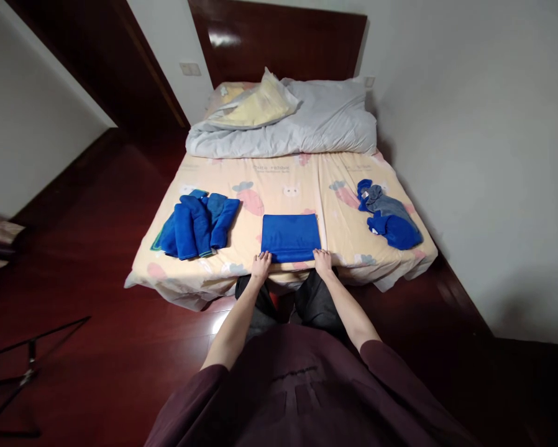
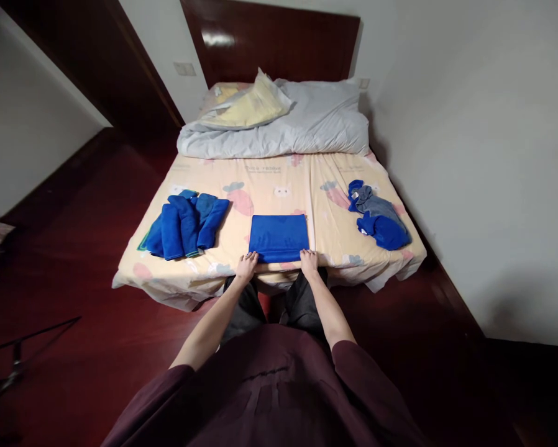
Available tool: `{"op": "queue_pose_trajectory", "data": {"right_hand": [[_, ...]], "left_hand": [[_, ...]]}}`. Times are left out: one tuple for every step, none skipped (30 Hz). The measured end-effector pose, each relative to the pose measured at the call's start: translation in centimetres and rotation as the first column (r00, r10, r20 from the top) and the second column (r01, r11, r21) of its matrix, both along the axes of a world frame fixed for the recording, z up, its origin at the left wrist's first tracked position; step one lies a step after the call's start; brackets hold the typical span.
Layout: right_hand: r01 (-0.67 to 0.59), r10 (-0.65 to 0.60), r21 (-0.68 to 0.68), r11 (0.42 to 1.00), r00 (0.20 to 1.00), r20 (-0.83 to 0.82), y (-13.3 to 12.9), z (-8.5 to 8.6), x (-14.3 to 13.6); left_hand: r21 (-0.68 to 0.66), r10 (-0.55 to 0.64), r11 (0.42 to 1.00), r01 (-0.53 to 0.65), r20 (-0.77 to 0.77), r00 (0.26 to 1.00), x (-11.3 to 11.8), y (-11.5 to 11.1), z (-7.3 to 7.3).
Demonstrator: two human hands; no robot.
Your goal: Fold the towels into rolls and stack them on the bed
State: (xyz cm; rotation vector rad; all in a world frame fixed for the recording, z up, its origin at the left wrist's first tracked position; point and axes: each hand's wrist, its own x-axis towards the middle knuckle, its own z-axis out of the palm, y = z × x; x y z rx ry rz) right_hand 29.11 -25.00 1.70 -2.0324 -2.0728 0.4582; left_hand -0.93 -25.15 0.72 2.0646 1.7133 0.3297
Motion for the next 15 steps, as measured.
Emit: {"op": "queue_pose_trajectory", "data": {"right_hand": [[0.004,-0.004,-0.008,1.0,1.0,-0.003,0.1,0.2,0.1],[0.006,-0.006,-0.014,1.0,1.0,-0.01,0.2,0.5,0.3],[0.006,-0.006,-0.019,1.0,1.0,-0.02,0.1,0.6,0.6],[0.004,-0.004,-0.024,1.0,0.999,-0.036,0.1,0.8,0.9],[-0.001,-0.001,-0.027,1.0,0.998,-0.056,0.0,0.9,1.4],[-0.005,0.003,-0.028,1.0,0.997,-0.081,-0.1,1.0,1.9],[-0.009,0.006,-0.028,1.0,0.994,-0.111,-0.1,1.0,2.4],[-0.011,0.007,-0.026,1.0,0.989,-0.147,0.0,1.0,3.0],[-0.009,0.005,-0.022,1.0,0.982,-0.186,0.2,1.0,3.5],[-0.001,-0.003,-0.018,1.0,0.973,-0.229,0.4,0.9,3.9],[0.012,-0.016,-0.015,1.0,0.962,-0.272,0.8,0.8,4.2],[0.032,-0.034,-0.011,0.999,0.948,-0.315,1.1,0.6,4.4],[0.056,-0.055,-0.007,0.998,0.933,-0.356,1.4,0.4,4.5],[0.084,-0.077,0.0,0.996,0.916,-0.393,1.7,0.2,4.5],[0.114,-0.099,0.01,0.993,0.899,-0.427,1.9,-0.1,4.4]], "left_hand": [[0.0,0.0,1.0,0.0,0.011,1.0,-0.1,0.2,0.3],[-0.003,0.002,1.0,-0.002,0.025,1.0,-0.3,0.4,0.6],[-0.009,0.008,1.0,-0.007,0.041,0.999,-0.6,0.5,0.8],[-0.017,0.016,1.0,-0.016,0.058,0.998,-1.0,0.7,1.0],[-0.027,0.029,0.999,-0.027,0.076,0.997,-1.4,0.9,1.2],[-0.036,0.045,0.999,-0.041,0.098,0.994,-1.9,1.0,1.4],[-0.044,0.064,0.997,-0.059,0.123,0.99,-2.3,1.1,1.5],[-0.052,0.087,0.995,-0.08,0.151,0.985,-2.7,1.3,1.5],[-0.059,0.114,0.993,-0.105,0.181,0.977,-3.0,1.4,1.5],[-0.067,0.145,0.989,-0.133,0.212,0.966,-3.3,1.6,1.5],[-0.076,0.178,0.983,-0.165,0.243,0.954,-3.4,1.7,1.5],[-0.085,0.213,0.977,-0.197,0.272,0.939,-3.5,1.8,1.4],[-0.094,0.247,0.969,-0.23,0.298,0.922,-3.5,1.9,1.4],[-0.103,0.279,0.96,-0.26,0.323,0.904,-3.4,1.9,1.2],[-0.112,0.308,0.951,-0.286,0.344,0.887,-3.3,1.9,1.1]]}}
